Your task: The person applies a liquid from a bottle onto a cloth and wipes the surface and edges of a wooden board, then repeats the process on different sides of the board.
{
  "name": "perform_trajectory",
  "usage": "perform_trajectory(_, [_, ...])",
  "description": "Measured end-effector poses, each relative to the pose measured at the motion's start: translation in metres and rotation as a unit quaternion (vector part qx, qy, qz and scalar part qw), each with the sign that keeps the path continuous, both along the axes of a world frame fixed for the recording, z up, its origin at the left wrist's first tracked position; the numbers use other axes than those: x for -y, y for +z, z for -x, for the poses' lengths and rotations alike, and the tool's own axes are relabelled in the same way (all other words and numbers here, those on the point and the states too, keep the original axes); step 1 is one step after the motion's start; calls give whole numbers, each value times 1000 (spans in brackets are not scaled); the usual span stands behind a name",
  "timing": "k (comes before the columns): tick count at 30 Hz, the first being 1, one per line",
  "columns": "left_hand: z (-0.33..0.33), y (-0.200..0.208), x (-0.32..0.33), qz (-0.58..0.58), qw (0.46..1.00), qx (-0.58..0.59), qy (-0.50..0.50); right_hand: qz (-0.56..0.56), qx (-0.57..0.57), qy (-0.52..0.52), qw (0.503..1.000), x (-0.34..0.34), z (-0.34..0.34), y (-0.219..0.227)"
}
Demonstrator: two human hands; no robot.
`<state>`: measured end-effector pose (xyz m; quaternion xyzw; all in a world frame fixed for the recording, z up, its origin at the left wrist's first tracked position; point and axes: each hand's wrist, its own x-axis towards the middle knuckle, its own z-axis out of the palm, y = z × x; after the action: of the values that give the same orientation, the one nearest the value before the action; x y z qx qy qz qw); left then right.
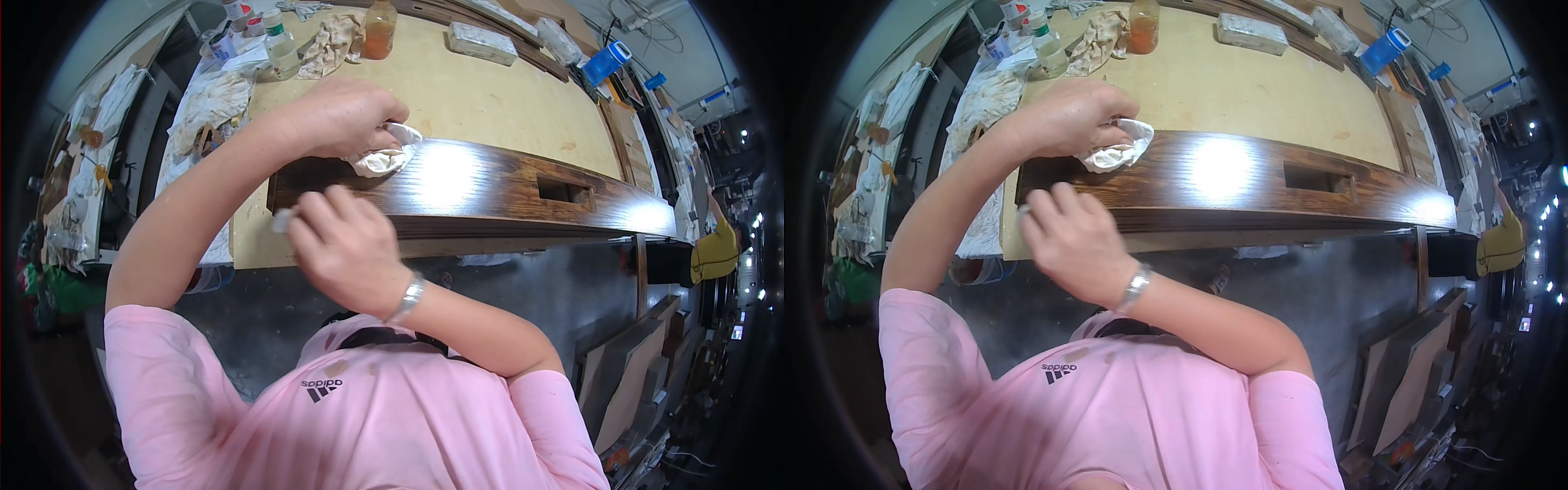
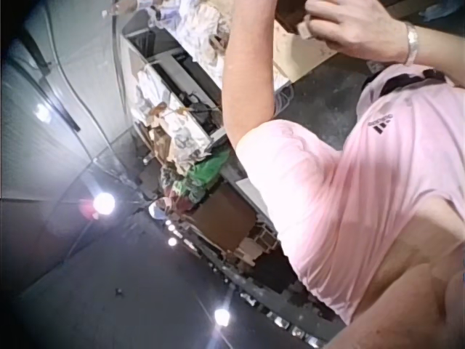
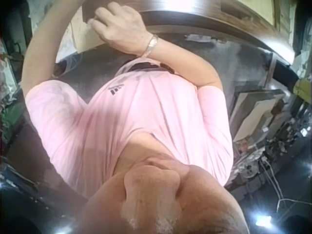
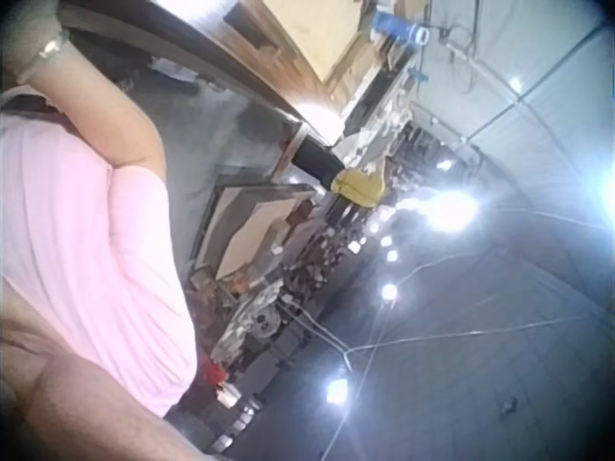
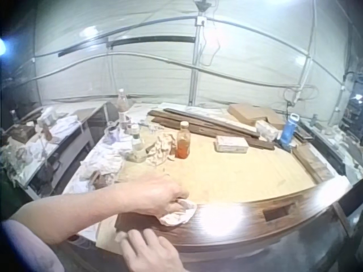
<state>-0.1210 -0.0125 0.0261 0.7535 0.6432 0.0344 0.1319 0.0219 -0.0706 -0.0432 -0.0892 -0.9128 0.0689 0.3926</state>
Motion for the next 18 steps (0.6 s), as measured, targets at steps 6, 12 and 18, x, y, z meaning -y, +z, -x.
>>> perform_trajectory(6, [8, -12, 1, -39, 999, 7, -24, 3, -10, -132, 991, -43, -103, -4])
perform_trajectory(12, [8, -12, 6, -98, 993, 32, -55, 174, -59, -388, 903, -62, -223, 2])
perform_trajectory(18, [-37, 12, 17, -156, 964, 187, -109, 477, -370, -107, 790, -57, -177, 44])
